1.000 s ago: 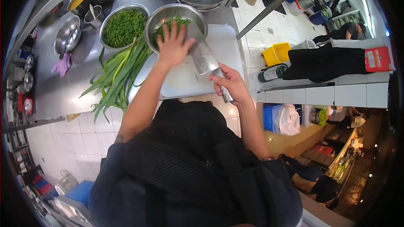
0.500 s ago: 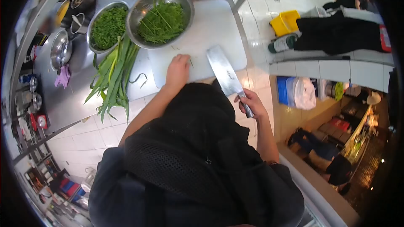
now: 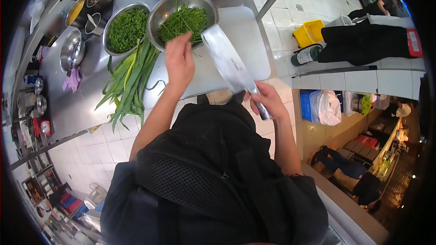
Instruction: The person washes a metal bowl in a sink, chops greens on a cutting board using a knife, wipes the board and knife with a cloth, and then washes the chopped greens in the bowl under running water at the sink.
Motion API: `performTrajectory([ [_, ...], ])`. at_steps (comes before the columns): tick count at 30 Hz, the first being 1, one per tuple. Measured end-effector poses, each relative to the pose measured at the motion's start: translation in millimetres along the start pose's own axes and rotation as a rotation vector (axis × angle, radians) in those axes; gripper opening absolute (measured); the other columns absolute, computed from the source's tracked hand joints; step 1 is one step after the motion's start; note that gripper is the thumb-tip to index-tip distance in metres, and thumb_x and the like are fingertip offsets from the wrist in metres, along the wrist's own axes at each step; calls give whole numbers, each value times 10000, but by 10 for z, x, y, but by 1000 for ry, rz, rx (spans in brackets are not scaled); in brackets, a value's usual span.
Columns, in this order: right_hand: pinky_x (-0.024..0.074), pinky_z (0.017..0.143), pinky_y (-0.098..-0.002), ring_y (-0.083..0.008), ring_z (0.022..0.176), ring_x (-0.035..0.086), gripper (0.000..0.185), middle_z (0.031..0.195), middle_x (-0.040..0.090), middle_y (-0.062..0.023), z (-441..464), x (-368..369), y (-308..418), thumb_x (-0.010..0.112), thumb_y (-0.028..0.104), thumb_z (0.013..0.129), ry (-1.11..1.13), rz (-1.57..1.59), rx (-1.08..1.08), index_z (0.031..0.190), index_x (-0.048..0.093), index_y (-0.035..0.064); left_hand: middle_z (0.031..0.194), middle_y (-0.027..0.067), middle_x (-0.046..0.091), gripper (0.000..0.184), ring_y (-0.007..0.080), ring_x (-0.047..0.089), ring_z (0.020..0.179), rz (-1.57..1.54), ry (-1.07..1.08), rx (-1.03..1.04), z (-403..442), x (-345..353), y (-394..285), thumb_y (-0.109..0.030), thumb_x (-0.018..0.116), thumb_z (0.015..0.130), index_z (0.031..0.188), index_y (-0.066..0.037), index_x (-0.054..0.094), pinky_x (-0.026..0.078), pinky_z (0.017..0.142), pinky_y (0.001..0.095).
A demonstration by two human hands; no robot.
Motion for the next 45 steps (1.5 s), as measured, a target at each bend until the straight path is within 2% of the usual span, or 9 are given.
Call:
performTrajectory([
  [4, 461, 477, -251, -109, 542, 574, 408, 858, 647, -75, 491, 594, 453, 675, 105, 924, -42, -135, -62, 1283, 557, -48, 1515, 179, 437, 441, 421, 354, 1409, 312, 171, 251, 230, 107, -7, -313, 546, 1001, 1369, -72, 585, 305, 1117, 540],
  [7, 453, 483, -248, -95, 540, 553, 406, 844, 613, -35, 552, 725, 484, 683, 32, 902, -124, -204, -111, 1279, 555, -51, 1639, 155, 236, 647, 414, 146, 1517, 634, 381, -39, 256, 180, 789, -567, 351, 1021, 1421, -103, 557, 112, 1172, 641],
  [11, 450, 469, -241, -91, 554, 553, 394, 803, 597, -23, 20, 322, 212, 662, -2, 888, -227, -78, -89, 1272, 576, -23, 1605, 161, 316, 582, 406, 222, 1495, 589, 272, -145, 209, -661, 1077, -518, 415, 1020, 1351, -85, 621, 125, 1170, 634],
  [15, 444, 458, -237, -86, 545, 548, 427, 807, 601, -18, -399, 3, -464, 684, 22, 876, -211, 46, 114, 1289, 578, 10, 1480, 167, 499, 423, 363, 418, 1377, 361, -75, -194, -23, -1658, 1527, -372, 513, 1025, 1249, -62, 692, 297, 1147, 471],
  [22, 440, 476, -235, -74, 555, 537, 420, 808, 598, -12, 316, 543, -867, 696, 48, 897, -80, -28, 136, 1302, 587, 20, 1498, 167, 478, 439, 337, 405, 1376, 251, 23, -326, -149, -1528, 1609, -370, 477, 1049, 1280, -51, 671, 308, 1144, 419],
  [30, 332, 406, -239, -45, 476, 424, 301, 624, 493, 50, -596, -1466, -103, 634, 90, 930, -918, -408, 44, 1224, 602, 41, 1507, 192, 440, 431, 358, 428, 1367, 117, -1, -425, -524, -2051, 2320, -349, 506, 1040, 1283, -23, 650, 334, 1142, 423],
  [34, 401, 417, -226, -59, 474, 493, 353, 690, 573, 10, -421, -833, -274, 615, 28, 923, -557, -464, -13, 1275, 584, 22, 1426, 228, 520, 432, 351, 517, 1299, 535, -139, -301, -334, -2641, 1932, -302, 550, 1013, 1324, -6, 594, 407, 1078, 413],
  [40, 429, 432, -247, -91, 499, 524, 394, 772, 571, -11, -145, -19, -403, 622, 31, 944, -574, -236, -22, 1325, 527, 19, 1148, 247, 694, 402, 361, 666, 1090, 465, -669, -732, -637, -4191, 3654, -69, 513, 852, 1208, 30, 670, 496, 959, 390],
  [45, 418, 401, -265, -116, 467, 508, 220, 670, 531, -21, -166, -173, -421, 568, 103, 990, -533, -362, 150, 1198, 523, 52, 1498, 204, 465, 536, 388, 458, 1362, 839, -511, -850, -595, -4927, 5012, -274, 540, 861, 1344, -53, 608, 350, 1143, 471],
])
Point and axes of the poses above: each hand's wrist, its own z-axis towards the middle knuckle, its own x-axis out of the palm, y = z × x, the point moved 8 cm from there along z, towards the middle knuckle
